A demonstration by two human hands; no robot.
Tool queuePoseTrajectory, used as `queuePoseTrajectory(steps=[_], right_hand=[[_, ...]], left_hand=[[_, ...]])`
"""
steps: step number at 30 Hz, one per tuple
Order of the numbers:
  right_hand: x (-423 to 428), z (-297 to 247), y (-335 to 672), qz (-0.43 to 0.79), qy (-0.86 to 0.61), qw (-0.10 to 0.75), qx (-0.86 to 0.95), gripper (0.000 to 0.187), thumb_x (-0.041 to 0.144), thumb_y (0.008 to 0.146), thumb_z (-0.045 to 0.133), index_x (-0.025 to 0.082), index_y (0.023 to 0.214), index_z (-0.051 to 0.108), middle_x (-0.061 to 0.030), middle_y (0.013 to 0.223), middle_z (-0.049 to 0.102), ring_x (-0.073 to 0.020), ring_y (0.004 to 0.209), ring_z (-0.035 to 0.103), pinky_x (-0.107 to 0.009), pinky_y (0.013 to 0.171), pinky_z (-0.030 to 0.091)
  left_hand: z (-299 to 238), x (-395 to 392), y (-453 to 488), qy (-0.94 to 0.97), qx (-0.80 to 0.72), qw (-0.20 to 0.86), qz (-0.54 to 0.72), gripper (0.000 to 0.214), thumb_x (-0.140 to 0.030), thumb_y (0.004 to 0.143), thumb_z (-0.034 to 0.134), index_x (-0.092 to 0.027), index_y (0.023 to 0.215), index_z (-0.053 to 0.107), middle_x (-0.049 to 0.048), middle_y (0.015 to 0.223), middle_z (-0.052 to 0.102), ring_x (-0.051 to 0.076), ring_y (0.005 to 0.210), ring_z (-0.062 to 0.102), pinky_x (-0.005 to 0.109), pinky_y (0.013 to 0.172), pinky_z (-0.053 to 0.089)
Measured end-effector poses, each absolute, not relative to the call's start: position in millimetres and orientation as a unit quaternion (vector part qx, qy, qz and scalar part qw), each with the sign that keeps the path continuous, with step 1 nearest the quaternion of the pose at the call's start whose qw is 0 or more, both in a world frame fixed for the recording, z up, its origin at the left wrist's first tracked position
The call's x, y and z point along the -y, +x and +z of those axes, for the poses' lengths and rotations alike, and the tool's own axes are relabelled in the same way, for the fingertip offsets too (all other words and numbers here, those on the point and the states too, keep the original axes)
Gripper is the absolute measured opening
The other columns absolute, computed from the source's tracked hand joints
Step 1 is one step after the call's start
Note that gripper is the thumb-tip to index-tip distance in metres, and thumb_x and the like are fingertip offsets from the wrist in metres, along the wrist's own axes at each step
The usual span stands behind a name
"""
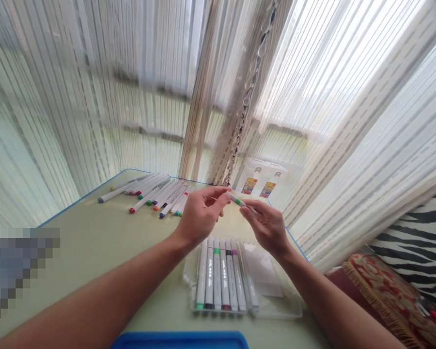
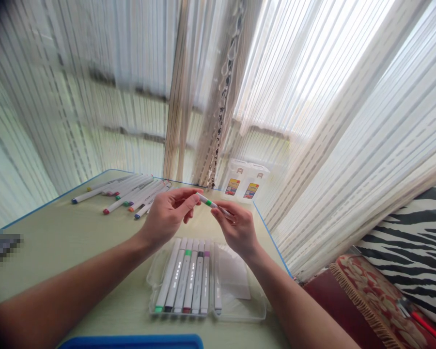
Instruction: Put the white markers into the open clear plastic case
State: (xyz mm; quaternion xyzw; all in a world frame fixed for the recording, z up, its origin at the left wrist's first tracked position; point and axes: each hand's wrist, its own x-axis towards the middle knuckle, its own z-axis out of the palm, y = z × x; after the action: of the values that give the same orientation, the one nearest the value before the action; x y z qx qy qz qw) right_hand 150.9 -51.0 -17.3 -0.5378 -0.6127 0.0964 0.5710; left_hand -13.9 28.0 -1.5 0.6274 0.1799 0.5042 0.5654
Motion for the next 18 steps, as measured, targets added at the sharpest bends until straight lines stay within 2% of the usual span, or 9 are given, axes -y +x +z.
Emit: queuePoseTrajectory(steps=[6, 11, 14, 18], right_hand=[[51, -17, 151, 0.049, -0.552, 0.563, 0.613, 0.022, 0.037, 0.086, 0.069, 0.021, 0.100, 0.074, -0.0097, 0.095, 0.074, -0.0245, 0.087, 0.070, -0.035, 0.074, 0.058], [50, -16, 153, 0.025, -0.555, 0.551, 0.623, 0.019, 0.035, 0.087, 0.069, 0.021, 0.098, 0.075, -0.0080, 0.091, 0.075, -0.0235, 0.084, 0.070, -0.035, 0.075, 0.056], [51, -16, 152, 0.063, -0.546, 0.559, 0.620, 0.019, 0.035, 0.086, 0.069, 0.020, 0.096, 0.075, -0.0077, 0.090, 0.075, -0.0228, 0.083, 0.069, -0.034, 0.073, 0.056], [52, -15, 150, 0.100, -0.536, 0.573, 0.612, 0.020, 0.037, 0.085, 0.069, 0.019, 0.092, 0.074, -0.0065, 0.084, 0.073, -0.0206, 0.076, 0.068, -0.032, 0.068, 0.055]], left_hand=[[-11, -41, -15, 0.662, -0.206, 0.476, 0.541, 0.031, -0.036, 0.079, 0.073, -0.014, 0.100, 0.078, 0.0059, 0.075, 0.072, 0.010, 0.053, 0.052, 0.022, 0.048, 0.042], [-9, -43, -17, 0.662, -0.205, 0.482, 0.535, 0.029, -0.036, 0.075, 0.076, -0.013, 0.093, 0.079, 0.0074, 0.076, 0.074, 0.012, 0.055, 0.057, 0.023, 0.050, 0.045], [-3, -42, -20, 0.670, -0.180, 0.493, 0.525, 0.024, -0.034, 0.076, 0.076, -0.012, 0.086, 0.077, 0.0063, 0.074, 0.072, 0.011, 0.057, 0.058, 0.022, 0.050, 0.046], [2, -43, -21, 0.659, -0.156, 0.541, 0.499, 0.024, -0.034, 0.078, 0.074, -0.010, 0.078, 0.073, 0.0037, 0.064, 0.067, 0.009, 0.048, 0.054, 0.022, 0.046, 0.045]])
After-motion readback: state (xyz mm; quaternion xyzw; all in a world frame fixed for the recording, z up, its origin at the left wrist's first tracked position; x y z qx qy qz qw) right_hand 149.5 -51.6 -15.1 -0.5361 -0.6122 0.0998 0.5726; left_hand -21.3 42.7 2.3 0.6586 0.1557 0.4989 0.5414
